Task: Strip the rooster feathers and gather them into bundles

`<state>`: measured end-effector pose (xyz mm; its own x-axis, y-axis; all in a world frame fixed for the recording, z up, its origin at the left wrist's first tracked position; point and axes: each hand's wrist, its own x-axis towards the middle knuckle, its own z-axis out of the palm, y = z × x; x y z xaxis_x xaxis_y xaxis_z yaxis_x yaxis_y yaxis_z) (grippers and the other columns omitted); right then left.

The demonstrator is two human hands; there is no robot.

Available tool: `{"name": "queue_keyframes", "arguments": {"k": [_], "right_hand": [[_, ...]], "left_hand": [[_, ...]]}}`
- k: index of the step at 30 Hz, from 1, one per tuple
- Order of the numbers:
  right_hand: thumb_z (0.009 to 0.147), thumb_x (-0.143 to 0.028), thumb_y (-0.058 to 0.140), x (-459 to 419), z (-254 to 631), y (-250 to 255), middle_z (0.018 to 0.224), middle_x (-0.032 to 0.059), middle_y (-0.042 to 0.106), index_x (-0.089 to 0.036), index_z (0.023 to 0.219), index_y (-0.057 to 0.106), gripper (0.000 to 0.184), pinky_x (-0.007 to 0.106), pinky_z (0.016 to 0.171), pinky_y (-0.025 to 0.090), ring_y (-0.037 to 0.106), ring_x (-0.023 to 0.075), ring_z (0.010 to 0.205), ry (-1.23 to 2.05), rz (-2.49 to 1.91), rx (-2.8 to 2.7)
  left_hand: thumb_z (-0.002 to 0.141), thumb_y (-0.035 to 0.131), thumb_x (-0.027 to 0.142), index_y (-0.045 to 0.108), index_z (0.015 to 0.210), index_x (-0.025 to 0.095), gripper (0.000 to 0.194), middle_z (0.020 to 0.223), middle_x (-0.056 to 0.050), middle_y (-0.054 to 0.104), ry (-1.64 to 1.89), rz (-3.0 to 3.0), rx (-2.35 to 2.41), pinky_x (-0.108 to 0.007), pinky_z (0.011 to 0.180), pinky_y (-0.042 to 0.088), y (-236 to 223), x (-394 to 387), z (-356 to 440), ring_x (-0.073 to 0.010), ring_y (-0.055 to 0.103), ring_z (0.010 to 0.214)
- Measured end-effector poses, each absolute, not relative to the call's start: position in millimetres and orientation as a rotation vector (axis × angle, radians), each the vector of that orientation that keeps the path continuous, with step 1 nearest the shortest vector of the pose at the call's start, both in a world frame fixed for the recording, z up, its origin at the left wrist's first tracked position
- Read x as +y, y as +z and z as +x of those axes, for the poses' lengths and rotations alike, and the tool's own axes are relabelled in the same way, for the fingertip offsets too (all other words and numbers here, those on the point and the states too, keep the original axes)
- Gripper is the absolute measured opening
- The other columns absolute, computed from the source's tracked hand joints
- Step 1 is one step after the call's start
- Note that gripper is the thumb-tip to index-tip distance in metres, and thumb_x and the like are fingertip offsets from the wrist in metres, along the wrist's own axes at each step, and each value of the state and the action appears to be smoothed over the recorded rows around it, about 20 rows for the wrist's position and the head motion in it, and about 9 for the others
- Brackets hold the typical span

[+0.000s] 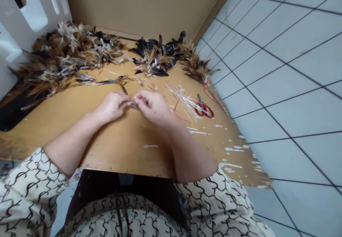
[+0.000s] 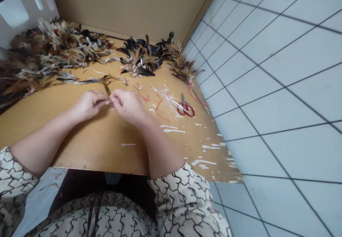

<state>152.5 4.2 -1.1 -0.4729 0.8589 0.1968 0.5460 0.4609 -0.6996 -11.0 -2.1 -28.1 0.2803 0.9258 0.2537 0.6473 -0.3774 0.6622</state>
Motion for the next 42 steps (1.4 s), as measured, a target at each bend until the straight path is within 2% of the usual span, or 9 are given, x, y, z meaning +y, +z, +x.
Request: {"name": "queue_keyframes", "arguments": {"k": [6, 10, 14, 19, 25, 28, 31, 36, 42], "right_hand": [[0.07, -0.021, 0.055, 19.9, 165.3, -5.6, 0.06, -0.0027, 0.057, -0.016, 0.065, 0.059, 0.009, 0.022, 0.057, 0.036, 0.047, 0.008, 0.057, 1.193, -1.073, -1.954], [0.073, -0.031, 0.053, 21.2, 159.8, -19.7, 0.065, -0.0027, 0.06, -0.014, 0.067, 0.061, 0.019, 0.023, 0.061, 0.036, 0.053, 0.0052, 0.063, 1.458, -0.94, -1.816], [0.072, -0.027, 0.057, 12.8, 144.6, -27.5, 0.063, -0.003, 0.057, -0.016, 0.068, 0.058, 0.012, 0.022, 0.057, 0.036, 0.048, 0.0069, 0.059, 1.442, -0.94, -1.758], [0.074, -0.019, 0.051, 5.0, 133.0, -28.8, 0.049, -0.0073, 0.037, -0.018, 0.061, 0.051, 0.013, 0.022, 0.049, 0.023, 0.029, 0.0069, 0.048, 1.157, -1.154, -1.9], [0.074, -0.018, 0.049, 2.6, 136.9, -23.4, 0.055, -0.004, 0.044, -0.017, 0.061, 0.052, 0.013, 0.023, 0.056, 0.029, 0.037, 0.0092, 0.055, 0.828, -1.107, -2.096], [0.073, -0.018, 0.049, 6.3, 147.7, -15.6, 0.056, -0.0034, 0.049, -0.017, 0.062, 0.054, 0.012, 0.023, 0.057, 0.032, 0.041, 0.009, 0.056, 0.918, -1.035, -2.09], [0.07, -0.019, 0.053, 12.8, 158.5, -11.1, 0.057, -0.0033, 0.052, -0.016, 0.063, 0.055, 0.009, 0.022, 0.055, 0.034, 0.043, 0.0082, 0.055, 1.16, -0.947, -2.031], [0.068, -0.031, 0.06, 16.9, 156.6, -21.1, 0.061, -0.002, 0.055, -0.018, 0.064, 0.056, 0.015, 0.023, 0.054, 0.036, 0.046, 0.0092, 0.058, 1.469, -0.867, -1.742], [0.072, -0.028, 0.056, 9.1, 134.7, -36.4, 0.05, -0.0074, 0.039, -0.017, 0.065, 0.053, 0.013, 0.022, 0.048, 0.023, 0.029, 0.0056, 0.047, 1.389, -0.953, -1.725]], "left_hand": [[0.066, 0.063, 0.02, 0.067, 0.061, 0.017, 0.008, 0.053, 0.001, 0.059, 0.881, 1.727, 1.095, -0.022, 0.053, 0.039, -20.3, -10.7, -10.7, -0.0107, 0.05, 0.05], [0.063, 0.069, 0.023, 0.066, 0.061, 0.015, 0.009, 0.052, 0.0, 0.059, 1.005, 1.468, 0.979, -0.022, 0.048, 0.038, -15.9, -11.9, -10.3, -0.0085, 0.047, 0.045], [0.064, 0.068, 0.024, 0.061, 0.057, 0.015, 0.014, 0.049, 0.001, 0.057, 1.179, 1.274, 1.022, -0.021, 0.044, 0.035, -18.1, -6.4, -7.8, -0.0066, 0.042, 0.04], [0.07, 0.059, 0.022, 0.054, 0.054, 0.016, 0.018, 0.046, 0.003, 0.05, 1.226, 1.294, 1.332, -0.022, 0.043, 0.028, -24.9, -2.0, -5.3, -0.0067, 0.035, 0.039], [0.065, 0.053, 0.014, 0.055, 0.054, 0.017, 0.012, 0.05, 0.002, 0.049, 0.976, 1.896, 1.674, -0.025, 0.052, 0.029, -23.0, -5.8, -6.3, -0.0119, 0.041, 0.051], [0.066, 0.051, 0.015, 0.057, 0.055, 0.016, 0.012, 0.052, 0.001, 0.052, 0.829, 2.078, 1.48, -0.025, 0.054, 0.03, -21.0, -8.1, -10.1, -0.012, 0.044, 0.053], [0.068, 0.053, 0.021, 0.058, 0.058, 0.016, 0.012, 0.05, 0.003, 0.05, 0.793, 1.968, 1.17, -0.022, 0.052, 0.032, -18.9, -11.4, -12.3, -0.0091, 0.042, 0.05], [0.065, 0.061, 0.031, 0.059, 0.062, 0.015, 0.017, 0.05, 0.002, 0.052, 0.985, 1.541, 0.981, -0.02, 0.045, 0.032, -17.3, -12.5, -9.5, -0.0075, 0.041, 0.044], [0.063, 0.057, 0.025, 0.053, 0.055, 0.016, 0.013, 0.047, 0.002, 0.05, 1.235, 1.3, 1.172, -0.021, 0.043, 0.028, -21.7, -5.0, -4.9, -0.0065, 0.037, 0.041]]}}
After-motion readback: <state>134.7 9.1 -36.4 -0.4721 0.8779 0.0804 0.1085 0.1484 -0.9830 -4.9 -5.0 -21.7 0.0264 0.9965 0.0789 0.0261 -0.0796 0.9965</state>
